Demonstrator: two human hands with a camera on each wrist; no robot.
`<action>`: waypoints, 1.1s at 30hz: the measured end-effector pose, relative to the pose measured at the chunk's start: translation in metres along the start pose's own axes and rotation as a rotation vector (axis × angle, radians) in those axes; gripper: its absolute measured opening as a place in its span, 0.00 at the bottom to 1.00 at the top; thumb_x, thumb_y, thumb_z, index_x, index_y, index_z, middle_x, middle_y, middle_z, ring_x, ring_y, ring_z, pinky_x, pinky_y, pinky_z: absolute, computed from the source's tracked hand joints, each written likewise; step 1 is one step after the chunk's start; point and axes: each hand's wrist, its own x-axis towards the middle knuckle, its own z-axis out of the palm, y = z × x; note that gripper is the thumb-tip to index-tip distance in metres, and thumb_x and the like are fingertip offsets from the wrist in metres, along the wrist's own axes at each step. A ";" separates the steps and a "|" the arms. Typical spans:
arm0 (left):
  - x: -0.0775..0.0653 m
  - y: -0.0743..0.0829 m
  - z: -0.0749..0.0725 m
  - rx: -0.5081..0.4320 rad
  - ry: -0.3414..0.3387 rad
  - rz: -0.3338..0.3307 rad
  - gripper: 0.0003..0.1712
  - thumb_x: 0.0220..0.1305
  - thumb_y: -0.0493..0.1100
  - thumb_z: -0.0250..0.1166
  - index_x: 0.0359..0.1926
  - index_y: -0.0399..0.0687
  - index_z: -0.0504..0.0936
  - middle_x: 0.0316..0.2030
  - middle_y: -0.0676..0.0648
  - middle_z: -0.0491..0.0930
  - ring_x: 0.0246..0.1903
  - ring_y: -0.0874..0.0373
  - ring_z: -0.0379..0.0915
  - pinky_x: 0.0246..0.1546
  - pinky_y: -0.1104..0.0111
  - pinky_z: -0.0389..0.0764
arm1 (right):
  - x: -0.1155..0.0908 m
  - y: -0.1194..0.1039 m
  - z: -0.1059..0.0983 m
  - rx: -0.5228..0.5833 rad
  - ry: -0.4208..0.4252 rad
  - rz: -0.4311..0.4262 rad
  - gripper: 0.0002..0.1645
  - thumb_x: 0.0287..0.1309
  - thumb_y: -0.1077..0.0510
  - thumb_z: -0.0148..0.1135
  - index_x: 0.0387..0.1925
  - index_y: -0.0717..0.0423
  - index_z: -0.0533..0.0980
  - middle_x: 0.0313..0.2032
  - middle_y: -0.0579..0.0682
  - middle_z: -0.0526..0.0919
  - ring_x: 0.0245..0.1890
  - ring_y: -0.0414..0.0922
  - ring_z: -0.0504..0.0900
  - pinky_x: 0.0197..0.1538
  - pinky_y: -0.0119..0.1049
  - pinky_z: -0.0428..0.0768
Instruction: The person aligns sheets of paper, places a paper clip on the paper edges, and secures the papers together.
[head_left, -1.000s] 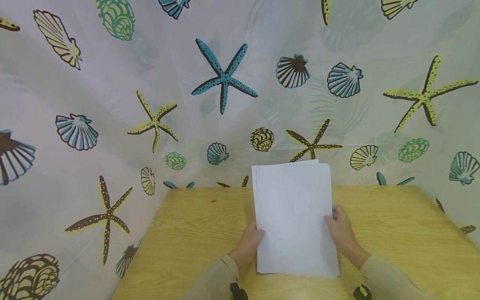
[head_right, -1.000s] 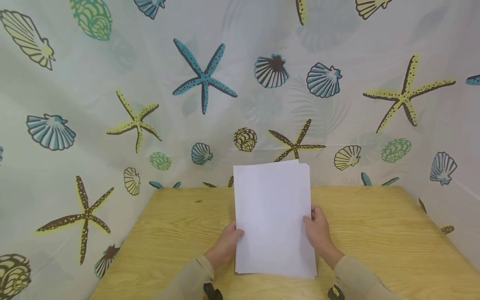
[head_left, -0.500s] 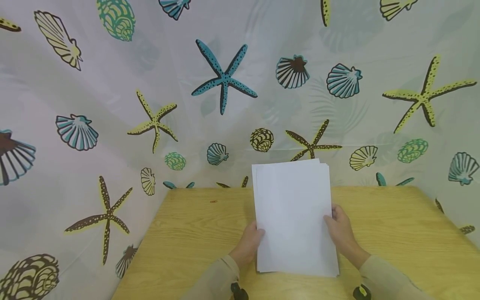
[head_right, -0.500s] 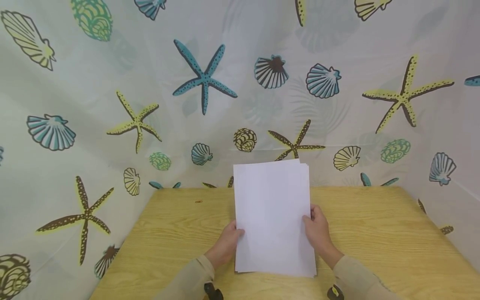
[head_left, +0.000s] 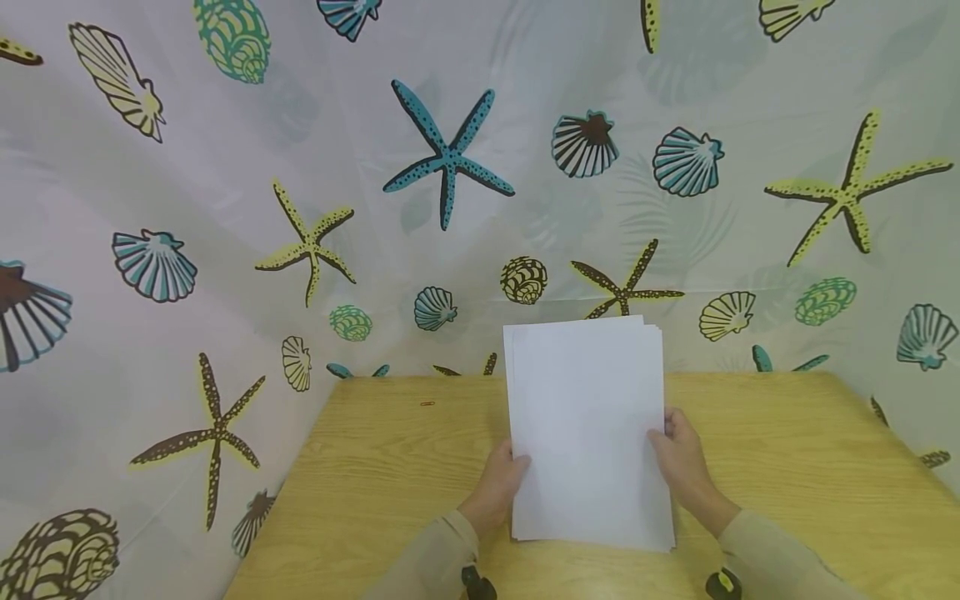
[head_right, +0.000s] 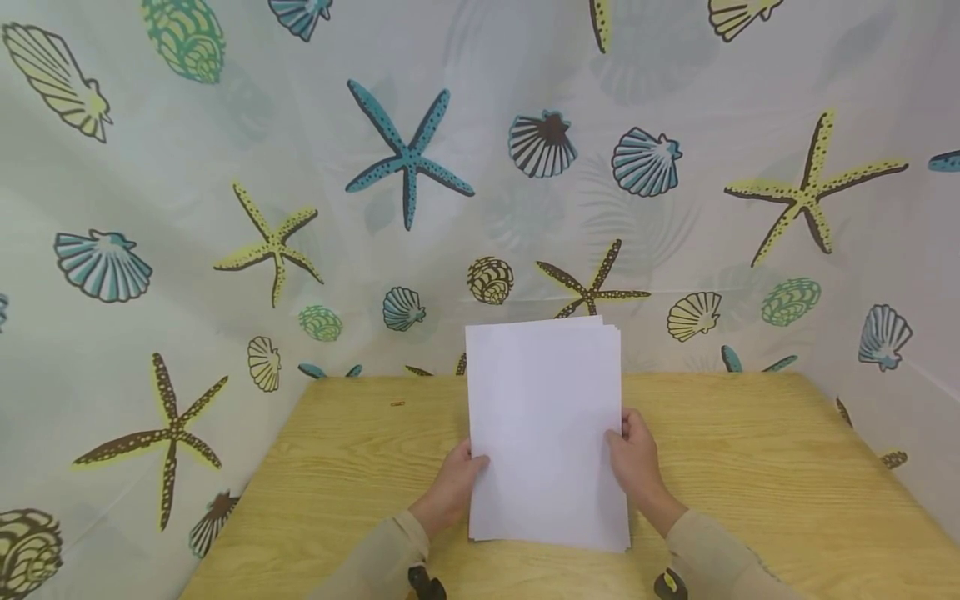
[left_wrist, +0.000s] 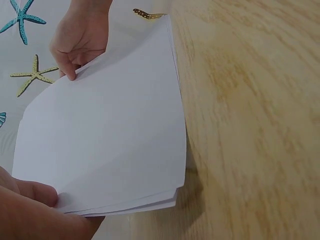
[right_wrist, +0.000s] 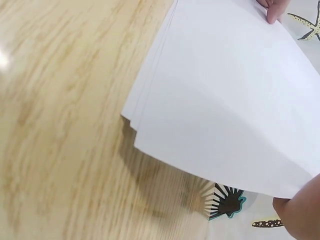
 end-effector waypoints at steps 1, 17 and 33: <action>0.000 0.000 0.000 0.001 -0.001 0.000 0.24 0.64 0.32 0.49 0.62 0.32 0.65 0.58 0.35 0.70 0.58 0.40 0.65 0.58 0.48 0.66 | 0.000 0.000 0.000 -0.009 0.002 -0.001 0.22 0.65 0.67 0.40 0.58 0.74 0.58 0.55 0.72 0.69 0.56 0.58 0.69 0.54 0.41 0.71; 0.000 0.003 -0.002 0.025 -0.001 0.015 0.25 0.64 0.32 0.50 0.63 0.32 0.66 0.59 0.34 0.69 0.58 0.40 0.66 0.57 0.49 0.68 | 0.000 -0.001 0.000 -0.018 0.000 -0.001 0.23 0.65 0.67 0.40 0.59 0.74 0.57 0.56 0.74 0.68 0.55 0.60 0.69 0.53 0.46 0.72; 0.000 0.009 -0.004 0.011 -0.009 0.027 0.27 0.63 0.30 0.52 0.64 0.33 0.65 0.50 0.37 0.76 0.50 0.46 0.74 0.50 0.52 0.75 | 0.004 -0.001 -0.003 -0.034 0.012 -0.038 0.23 0.65 0.68 0.41 0.59 0.73 0.58 0.54 0.73 0.70 0.52 0.58 0.71 0.44 0.30 0.72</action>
